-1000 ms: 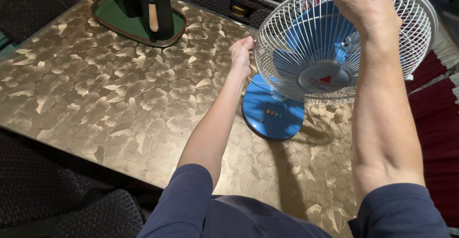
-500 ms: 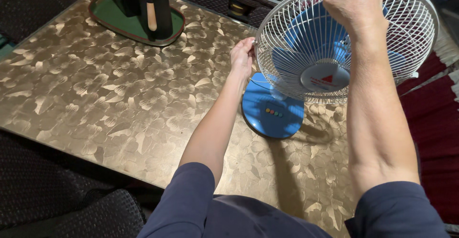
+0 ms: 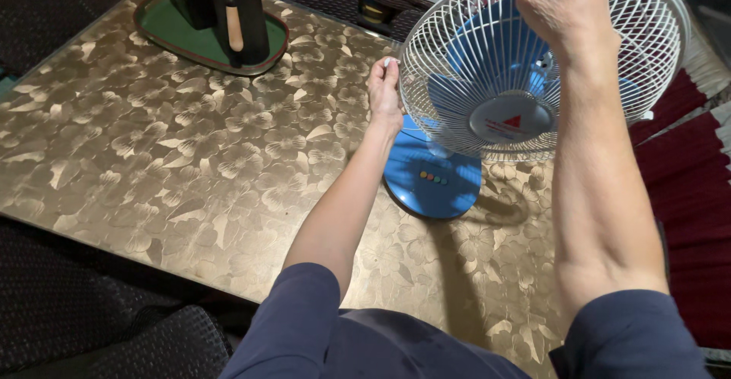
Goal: The person assembles a small electric fan by attaching the rear grille, mounting the blue fan blade onto the motor shaft, securing it with a white plastic nut, and then attaching the front grille. The person uses both hands to align and tighten components on a tabletop.
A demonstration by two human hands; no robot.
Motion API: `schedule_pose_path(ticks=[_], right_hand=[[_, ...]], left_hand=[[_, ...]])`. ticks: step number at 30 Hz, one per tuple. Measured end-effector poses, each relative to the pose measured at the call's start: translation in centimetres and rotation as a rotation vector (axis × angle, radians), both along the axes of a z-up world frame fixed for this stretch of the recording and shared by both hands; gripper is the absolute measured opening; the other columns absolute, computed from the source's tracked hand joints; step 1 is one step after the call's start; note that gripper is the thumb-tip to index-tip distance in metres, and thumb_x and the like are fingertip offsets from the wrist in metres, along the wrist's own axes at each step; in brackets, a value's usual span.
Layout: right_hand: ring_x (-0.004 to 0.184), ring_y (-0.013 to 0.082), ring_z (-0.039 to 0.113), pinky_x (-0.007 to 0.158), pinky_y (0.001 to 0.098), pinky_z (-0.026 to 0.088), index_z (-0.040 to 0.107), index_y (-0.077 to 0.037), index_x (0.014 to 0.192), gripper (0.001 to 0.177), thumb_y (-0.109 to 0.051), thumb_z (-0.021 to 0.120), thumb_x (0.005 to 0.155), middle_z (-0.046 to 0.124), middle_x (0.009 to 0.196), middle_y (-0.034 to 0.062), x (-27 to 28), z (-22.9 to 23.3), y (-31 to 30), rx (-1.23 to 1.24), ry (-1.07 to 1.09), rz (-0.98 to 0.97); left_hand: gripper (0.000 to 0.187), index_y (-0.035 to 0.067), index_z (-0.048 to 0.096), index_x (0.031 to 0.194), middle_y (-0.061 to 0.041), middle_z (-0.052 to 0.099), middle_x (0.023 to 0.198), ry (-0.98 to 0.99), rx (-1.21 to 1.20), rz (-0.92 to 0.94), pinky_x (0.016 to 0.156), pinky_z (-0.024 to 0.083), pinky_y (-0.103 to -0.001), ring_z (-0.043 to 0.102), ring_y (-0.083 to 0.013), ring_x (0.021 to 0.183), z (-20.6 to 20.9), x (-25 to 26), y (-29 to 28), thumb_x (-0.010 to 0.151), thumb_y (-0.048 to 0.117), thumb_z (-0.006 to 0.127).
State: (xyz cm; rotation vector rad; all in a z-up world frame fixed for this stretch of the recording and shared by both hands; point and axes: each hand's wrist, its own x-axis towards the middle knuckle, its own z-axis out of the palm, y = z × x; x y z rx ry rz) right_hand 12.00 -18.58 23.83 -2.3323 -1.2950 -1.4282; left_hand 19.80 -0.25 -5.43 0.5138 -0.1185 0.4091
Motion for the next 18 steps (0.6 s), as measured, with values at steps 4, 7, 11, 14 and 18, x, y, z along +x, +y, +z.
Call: schedule_pose_path(ticks=[4,7,11,14,18], right_hand=[[0.082,0.0199,0.068,0.075,0.0372,0.054,0.073,-0.003,0.098,0.016,-0.001,0.058,0.096,0.073,0.093,0.0080,1.6,-0.9,-5.7,0.311,-0.072,-0.123],[0.084,0.0216,0.067,0.078,0.0436,0.051,0.072,-0.004,0.095,0.009,-0.003,0.063,0.092,0.072,0.090,0.0073,1.4,-1.2,-10.9,0.603,-0.162,-0.294],[0.078,0.0208,0.067,0.075,0.0428,0.052,0.068,-0.004,0.094,0.014,-0.016,0.073,0.099,0.068,0.083,0.0060,0.9,-3.2,-13.3,0.841,-0.044,-0.297],[0.081,0.0242,0.064,0.078,0.0429,0.051,0.059,0.001,0.098,0.019,-0.014,0.072,0.097,0.065,0.087,0.0098,-0.6,-5.5,-13.5,0.941,-0.042,-0.284],[0.087,0.0238,0.059,0.080,0.0421,0.048,0.061,-0.002,0.100,0.023,-0.023,0.071,0.104,0.061,0.093,0.0095,-2.1,-7.2,-13.2,0.970,-0.099,-0.423]], left_hand=[[0.013,0.008,0.062,0.109,0.001,0.062,0.092,0.017,-0.051,-0.039,0.073,0.053,-0.028,0.060,-0.0104,0.081,0.0,1.1,0.2,0.103,0.019,0.059],[0.013,0.009,0.062,0.111,0.000,0.060,0.095,0.009,-0.062,-0.001,0.078,0.051,-0.029,0.057,-0.0113,0.086,-0.5,1.7,-0.2,0.106,0.020,0.058],[0.017,0.009,0.061,0.112,0.000,0.059,0.103,0.155,0.148,0.298,0.088,0.046,-0.029,0.052,-0.0114,0.097,0.1,2.1,-1.7,0.106,0.024,0.055],[0.023,0.011,0.060,0.114,-0.001,0.057,0.106,0.292,0.144,0.330,0.089,0.045,-0.032,0.052,-0.0144,0.099,1.1,1.6,-2.5,0.104,0.030,0.054],[0.030,0.011,0.058,0.118,-0.005,0.055,0.110,0.392,0.112,0.240,0.088,0.046,-0.036,0.052,-0.0187,0.101,2.5,0.7,-2.3,0.103,0.037,0.053]])
